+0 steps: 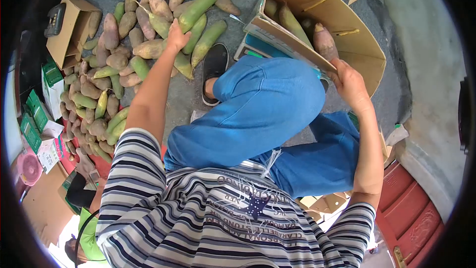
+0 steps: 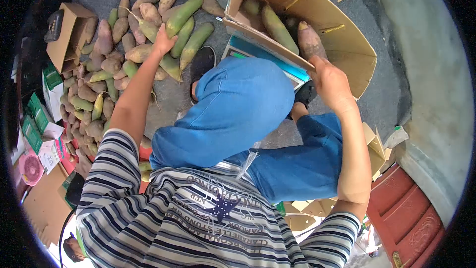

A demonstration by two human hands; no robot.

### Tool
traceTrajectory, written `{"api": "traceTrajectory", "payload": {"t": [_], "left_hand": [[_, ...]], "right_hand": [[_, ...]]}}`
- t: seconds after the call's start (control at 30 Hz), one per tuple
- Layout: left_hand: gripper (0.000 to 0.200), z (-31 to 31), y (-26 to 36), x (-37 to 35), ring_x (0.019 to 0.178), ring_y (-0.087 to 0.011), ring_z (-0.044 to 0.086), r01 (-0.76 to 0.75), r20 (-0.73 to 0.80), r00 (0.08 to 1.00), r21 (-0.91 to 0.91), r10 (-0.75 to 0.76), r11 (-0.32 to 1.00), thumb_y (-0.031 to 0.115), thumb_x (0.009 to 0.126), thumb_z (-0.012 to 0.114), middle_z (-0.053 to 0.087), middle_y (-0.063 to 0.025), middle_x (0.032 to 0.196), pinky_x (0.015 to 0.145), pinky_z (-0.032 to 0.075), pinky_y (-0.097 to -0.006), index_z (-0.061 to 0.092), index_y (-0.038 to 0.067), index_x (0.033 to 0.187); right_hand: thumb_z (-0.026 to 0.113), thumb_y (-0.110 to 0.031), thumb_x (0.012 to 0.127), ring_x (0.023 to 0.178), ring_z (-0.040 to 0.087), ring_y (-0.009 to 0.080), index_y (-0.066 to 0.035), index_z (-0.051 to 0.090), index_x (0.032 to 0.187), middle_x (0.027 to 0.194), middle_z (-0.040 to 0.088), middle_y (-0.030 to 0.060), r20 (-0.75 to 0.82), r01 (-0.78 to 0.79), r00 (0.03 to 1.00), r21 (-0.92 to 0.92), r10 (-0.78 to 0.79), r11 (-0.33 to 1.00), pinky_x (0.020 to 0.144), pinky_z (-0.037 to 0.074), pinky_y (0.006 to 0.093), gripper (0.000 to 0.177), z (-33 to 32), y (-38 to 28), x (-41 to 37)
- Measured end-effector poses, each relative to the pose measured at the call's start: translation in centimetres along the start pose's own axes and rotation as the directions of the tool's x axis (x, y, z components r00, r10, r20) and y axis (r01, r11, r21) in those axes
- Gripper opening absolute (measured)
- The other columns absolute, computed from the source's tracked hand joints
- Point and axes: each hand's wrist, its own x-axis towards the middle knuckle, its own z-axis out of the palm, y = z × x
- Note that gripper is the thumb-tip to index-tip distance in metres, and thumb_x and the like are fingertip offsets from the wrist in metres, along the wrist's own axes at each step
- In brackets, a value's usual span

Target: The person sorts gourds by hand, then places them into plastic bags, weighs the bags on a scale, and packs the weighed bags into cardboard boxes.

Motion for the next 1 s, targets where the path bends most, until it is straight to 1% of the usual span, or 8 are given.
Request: {"api": "traceTrajectory", "payload": {"t": [0.1, 0.2, 0.33, 0.4, 0.47, 0.73, 0.9, 1.0], "left_hand": [[0.070, -3.3, 4.9, 0.9, 0.117, -0.0382, 0.047, 0.233, 0.228, 0.932, 0.218, -0.282, 0.948, 0.036, 0.075, 0.069, 0.045, -0.0244, 0.130, 0.098, 0.039, -0.0413, 0.042, -0.001, 0.129], [0.075, -4.7, 6.7, 0.9, 0.108, -0.0392, 0.054, 0.192, 0.288, 0.910, 0.347, -0.299, 0.918, 0.045, 0.071, 0.070, 0.051, -0.0236, 0.124, 0.091, 0.044, -0.0423, 0.046, -0.002, 0.124], [0.069, -1.9, 4.4, 0.5, 0.089, -0.0307, 0.061, 0.344, 0.404, 0.867, -0.063, -0.292, 0.937, 0.052, 0.070, 0.070, 0.062, -0.0140, 0.103, 0.074, 0.049, -0.0363, 0.054, 0.003, 0.116], [0.062, -2.1, 5.3, -2.1, 0.080, -0.0243, 0.062, 0.615, 0.555, 0.751, -0.392, -0.358, 0.684, 0.052, 0.071, 0.070, 0.064, -0.0082, 0.095, 0.067, 0.049, -0.0312, 0.058, 0.007, 0.112], [0.055, -2.3, 4.3, -4.0, 0.076, -0.0162, 0.059, 0.785, 0.751, 0.619, -0.594, -0.230, 0.177, 0.049, 0.076, 0.067, 0.062, -0.0030, 0.094, 0.066, 0.047, -0.0251, 0.058, 0.009, 0.113], [0.045, -15.5, 14.8, -9.0, 0.097, -0.0173, 0.057, 0.159, 0.155, 0.987, -0.917, -0.039, 0.366, 0.029, 0.086, 0.062, 0.058, -0.0087, 0.112, 0.081, 0.048, -0.0317, 0.051, 0.001, 0.120], [0.065, -23.4, 25.1, -6.4, 0.106, -0.0213, 0.055, -0.434, -0.264, 0.894, -0.708, 0.361, 0.558, 0.026, 0.073, 0.069, 0.056, -0.0139, 0.116, 0.093, 0.042, -0.0340, 0.045, -0.005, 0.125], [0.064, -24.2, 31.0, -5.7, 0.109, -0.0223, 0.055, -0.582, -0.229, 0.794, -0.552, 0.563, 0.597, 0.017, 0.068, 0.071, 0.056, -0.0130, 0.118, 0.095, 0.041, -0.0350, 0.048, -0.001, 0.126]], "right_hand": [[0.055, -0.010, 0.085, 0.091, 0.058, 0.0380, -0.005, 0.052, 0.101, 0.097, 0.059, 0.0181, 0.002, -0.011, 1.000, 0.006, 0.011, 1.000, 0.076, 0.047, 0.0449, 0.017, 0.3, 0.3, 0.1], [0.055, -0.009, 0.084, 0.091, 0.058, 0.0377, -0.005, 0.052, 0.101, 0.096, 0.059, 0.0178, -0.003, -0.002, 1.000, 0.009, 0.002, 1.000, 0.076, 0.047, 0.0447, 0.017, 0.2, 0.1, 0.0], [0.056, -0.010, 0.084, 0.090, 0.058, 0.0374, -0.005, 0.052, 0.099, 0.095, 0.060, 0.0170, -0.004, 0.009, 1.000, 0.020, -0.009, 1.000, 0.075, 0.047, 0.0452, 0.017, 0.0, 0.0, 0.0], [0.057, -0.010, 0.084, 0.089, 0.058, 0.0370, -0.005, 0.051, 0.098, 0.094, 0.060, 0.0168, -0.011, 0.009, 1.000, 0.028, -0.009, 1.000, 0.075, 0.047, 0.0454, 0.016, -0.2, 0.0, -0.2], [0.057, -0.011, 0.084, 0.089, 0.058, 0.0366, -0.005, 0.052, 0.096, 0.093, 0.060, 0.0167, -0.017, 0.027, 1.000, 0.034, -0.026, 0.999, 0.075, 0.047, 0.0456, 0.015, -0.3, -0.2, -0.1], [0.052, -0.009, 0.084, 0.085, 0.061, 0.0350, -0.002, 0.053, 0.089, 0.086, 0.063, 0.0177, -0.054, 0.026, 0.998, -0.024, -0.028, 0.999, 0.071, 0.049, 0.0447, 0.009, 0.7, 0.6, 0.0], [0.050, -0.006, 0.083, 0.084, 0.062, 0.0356, -0.002, 0.054, 0.088, 0.085, 0.064, 0.0182, -0.050, 0.036, 0.998, -0.049, -0.038, 0.998, 0.070, 0.049, 0.0444, 0.008, 0.7, 0.6, 0.1], [0.050, -0.006, 0.083, 0.084, 0.062, 0.0355, -0.002, 0.054, 0.089, 0.085, 0.064, 0.0189, -0.031, 0.026, 0.999, -0.061, -0.028, 0.998, 0.071, 0.049, 0.0446, 0.009, 0.9, 0.7, 0.1]]}}
